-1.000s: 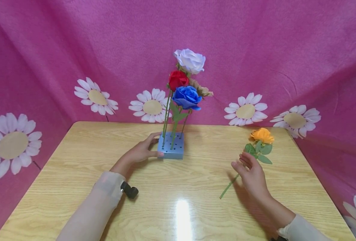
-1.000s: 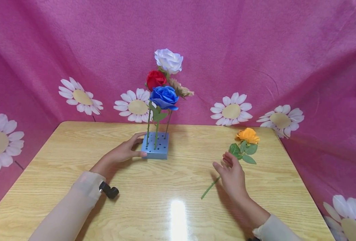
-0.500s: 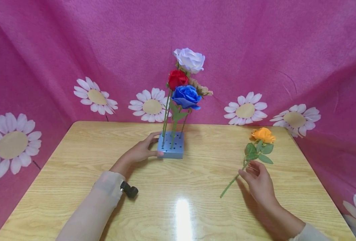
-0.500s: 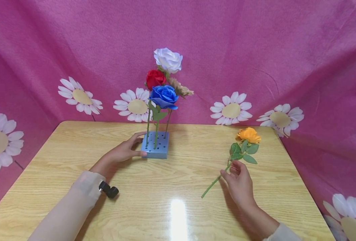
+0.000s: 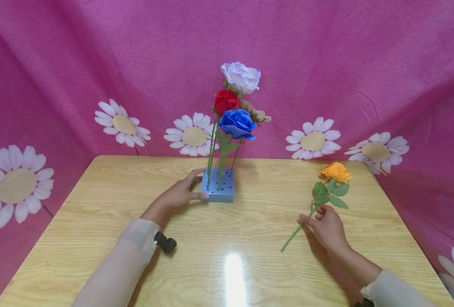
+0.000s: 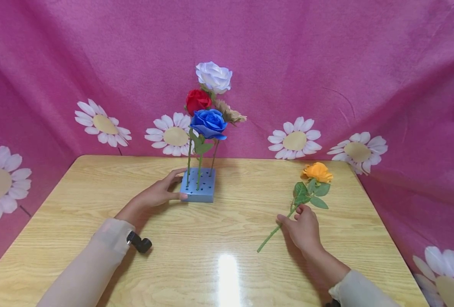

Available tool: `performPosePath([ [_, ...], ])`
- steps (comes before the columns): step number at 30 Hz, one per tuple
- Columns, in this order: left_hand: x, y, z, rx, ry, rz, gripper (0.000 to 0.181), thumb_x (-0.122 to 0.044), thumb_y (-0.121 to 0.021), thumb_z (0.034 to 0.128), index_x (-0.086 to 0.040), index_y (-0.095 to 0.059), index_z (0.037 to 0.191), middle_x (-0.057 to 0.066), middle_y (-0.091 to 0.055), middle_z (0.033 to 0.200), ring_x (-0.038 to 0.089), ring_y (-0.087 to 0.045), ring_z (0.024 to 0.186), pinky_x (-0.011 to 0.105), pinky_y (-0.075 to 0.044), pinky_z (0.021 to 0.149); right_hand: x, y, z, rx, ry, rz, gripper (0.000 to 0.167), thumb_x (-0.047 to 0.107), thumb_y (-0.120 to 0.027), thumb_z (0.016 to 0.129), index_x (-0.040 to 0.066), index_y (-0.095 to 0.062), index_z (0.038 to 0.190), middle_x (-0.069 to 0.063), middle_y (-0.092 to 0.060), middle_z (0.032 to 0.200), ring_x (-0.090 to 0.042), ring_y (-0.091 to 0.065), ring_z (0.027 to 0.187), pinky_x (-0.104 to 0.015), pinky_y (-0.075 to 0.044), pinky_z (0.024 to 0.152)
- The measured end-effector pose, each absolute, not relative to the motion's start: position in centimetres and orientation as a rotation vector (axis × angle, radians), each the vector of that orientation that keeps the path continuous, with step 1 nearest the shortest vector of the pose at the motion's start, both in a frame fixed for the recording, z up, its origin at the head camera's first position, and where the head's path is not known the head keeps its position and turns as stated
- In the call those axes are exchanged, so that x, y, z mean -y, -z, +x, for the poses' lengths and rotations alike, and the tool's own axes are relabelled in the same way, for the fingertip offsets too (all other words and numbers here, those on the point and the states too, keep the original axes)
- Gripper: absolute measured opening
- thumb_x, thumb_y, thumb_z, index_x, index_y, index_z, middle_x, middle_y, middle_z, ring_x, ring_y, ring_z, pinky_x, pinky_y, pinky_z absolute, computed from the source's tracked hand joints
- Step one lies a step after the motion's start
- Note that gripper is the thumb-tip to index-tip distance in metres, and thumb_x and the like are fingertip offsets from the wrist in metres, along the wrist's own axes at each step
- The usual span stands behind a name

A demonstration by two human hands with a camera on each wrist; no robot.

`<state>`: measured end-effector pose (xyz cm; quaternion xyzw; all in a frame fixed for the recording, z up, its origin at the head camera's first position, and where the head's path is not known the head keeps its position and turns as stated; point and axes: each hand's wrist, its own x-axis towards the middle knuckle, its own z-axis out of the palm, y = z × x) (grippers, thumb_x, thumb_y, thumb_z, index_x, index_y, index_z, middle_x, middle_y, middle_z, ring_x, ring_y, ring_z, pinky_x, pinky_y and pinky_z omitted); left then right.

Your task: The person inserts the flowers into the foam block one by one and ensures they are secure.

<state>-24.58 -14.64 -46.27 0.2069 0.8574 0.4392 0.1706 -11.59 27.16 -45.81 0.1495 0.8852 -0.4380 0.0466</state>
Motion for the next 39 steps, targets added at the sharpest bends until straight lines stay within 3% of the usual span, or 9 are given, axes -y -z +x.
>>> performPosePath([
  [19, 14.6, 46.4, -24.6, -2.423, -1.251, 0.545, 0.092, -0.034, -0.080, 0.0912, -0.031, -0.023, 0.163, 0.017, -0.039, 0.163, 0.035, -0.023, 0.156, 0.059, -0.015, 0.125, -26.7, 46.5, -12.3, -2.796, 1.247, 0.396, 0.089, 0.014, -0.075, 0.090, -0.021, -0.020, 0.150, -0.037, -0.038, 0.140, -0.050, -0.045, 0.127, -0.058, -0.043, 0.104],
  [29, 14.5, 46.2, -24.6, -2.428, -1.239, 0.524, 0.091, -0.035, -0.080, 0.0908, -0.033, -0.024, 0.162, 0.015, -0.039, 0.163, 0.034, -0.022, 0.157, 0.060, -0.014, 0.125, -27.5, 46.2, -12.4, -2.870, 1.159, 0.339, 0.079, 0.003, -0.068, 0.083, -0.023, -0.029, 0.146, -0.034, -0.052, 0.129, -0.045, -0.056, 0.117, -0.054, -0.047, 0.100],
  [39, 14.5, 46.3, -24.6, -2.426, -1.254, 0.545, 0.091, -0.033, -0.080, 0.0913, -0.029, -0.024, 0.163, 0.017, -0.040, 0.162, 0.036, -0.023, 0.156, 0.060, -0.013, 0.125, -28.3, 45.9, -12.9, -2.870, 1.115, 0.285, 0.066, 0.006, -0.070, 0.081, -0.021, -0.042, 0.135, -0.028, -0.059, 0.118, -0.036, -0.059, 0.103, -0.045, -0.051, 0.088],
])
